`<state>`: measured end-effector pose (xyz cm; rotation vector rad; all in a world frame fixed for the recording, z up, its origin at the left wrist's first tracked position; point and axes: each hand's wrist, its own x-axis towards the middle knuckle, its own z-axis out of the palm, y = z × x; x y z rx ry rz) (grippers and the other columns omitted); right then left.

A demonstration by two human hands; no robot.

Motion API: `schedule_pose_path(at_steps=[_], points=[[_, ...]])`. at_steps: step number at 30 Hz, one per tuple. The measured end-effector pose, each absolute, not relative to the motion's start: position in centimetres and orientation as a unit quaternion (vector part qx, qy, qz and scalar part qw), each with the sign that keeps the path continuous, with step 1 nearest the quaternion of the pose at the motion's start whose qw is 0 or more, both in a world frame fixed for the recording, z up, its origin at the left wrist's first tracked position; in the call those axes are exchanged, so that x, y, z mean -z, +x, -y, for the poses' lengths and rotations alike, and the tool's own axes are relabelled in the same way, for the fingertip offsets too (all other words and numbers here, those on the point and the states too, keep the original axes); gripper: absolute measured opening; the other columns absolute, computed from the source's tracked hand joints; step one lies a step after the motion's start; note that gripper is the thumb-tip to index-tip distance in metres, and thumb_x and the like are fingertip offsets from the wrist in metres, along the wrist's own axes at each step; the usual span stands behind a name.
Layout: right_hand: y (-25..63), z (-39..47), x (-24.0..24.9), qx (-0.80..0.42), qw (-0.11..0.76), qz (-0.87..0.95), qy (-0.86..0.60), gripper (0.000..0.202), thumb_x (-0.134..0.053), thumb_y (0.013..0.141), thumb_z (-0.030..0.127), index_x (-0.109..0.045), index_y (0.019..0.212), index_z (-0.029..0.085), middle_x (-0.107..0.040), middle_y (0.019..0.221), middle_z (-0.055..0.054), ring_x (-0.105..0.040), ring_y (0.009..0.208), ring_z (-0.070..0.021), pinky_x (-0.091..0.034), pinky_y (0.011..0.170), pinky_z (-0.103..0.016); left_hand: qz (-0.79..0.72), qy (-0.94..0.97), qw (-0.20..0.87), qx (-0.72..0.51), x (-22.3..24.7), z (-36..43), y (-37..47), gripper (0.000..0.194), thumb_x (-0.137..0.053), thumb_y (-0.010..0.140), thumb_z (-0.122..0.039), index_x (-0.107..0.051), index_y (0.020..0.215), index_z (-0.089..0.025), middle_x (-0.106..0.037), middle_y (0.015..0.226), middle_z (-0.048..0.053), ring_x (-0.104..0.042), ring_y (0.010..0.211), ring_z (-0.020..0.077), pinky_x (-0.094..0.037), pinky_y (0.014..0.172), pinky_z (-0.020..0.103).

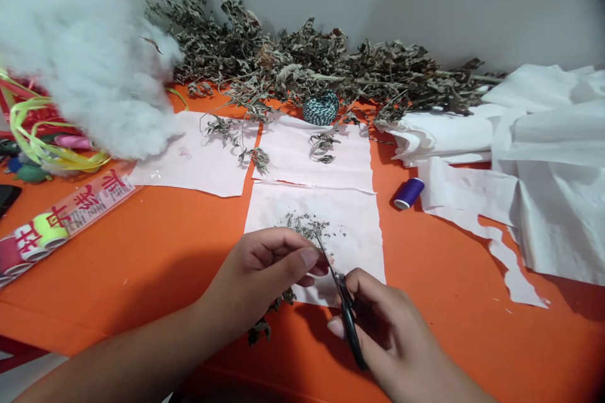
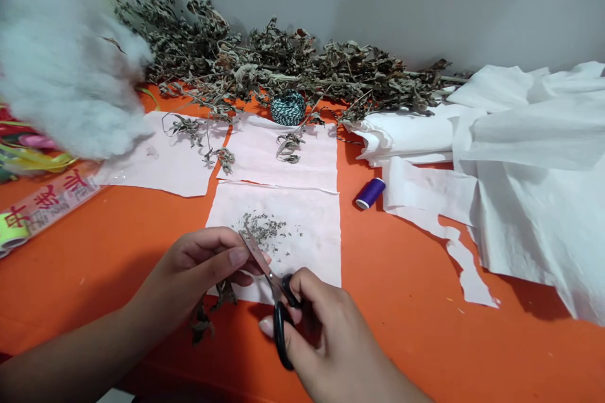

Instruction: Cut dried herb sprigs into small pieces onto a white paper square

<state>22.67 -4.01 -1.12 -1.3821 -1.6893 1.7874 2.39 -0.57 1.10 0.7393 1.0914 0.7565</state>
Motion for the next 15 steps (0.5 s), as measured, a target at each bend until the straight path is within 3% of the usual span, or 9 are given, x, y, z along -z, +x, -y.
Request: schedule_pose_path(at_steps=[15], points=[[22.58,3.88,0.85,-0.640,0.166,0.572,-0.486,0.031,-0.059,0.088,0.030,-0.033,0.074,0.024,-0.037,0.064,0.008,-0.037,0.054,-0.0087,-0.033,0.049,-0.020,-0.506,0.342,0.716,-0.339,-1.04,0.53,2.33,0.017,-0.068,0.085,-0.031,-0.075,0.076,-0.017,-0.075,0.079,0.004,-0.067,0.072,0.0132,-0.053,0.066,0.020]])
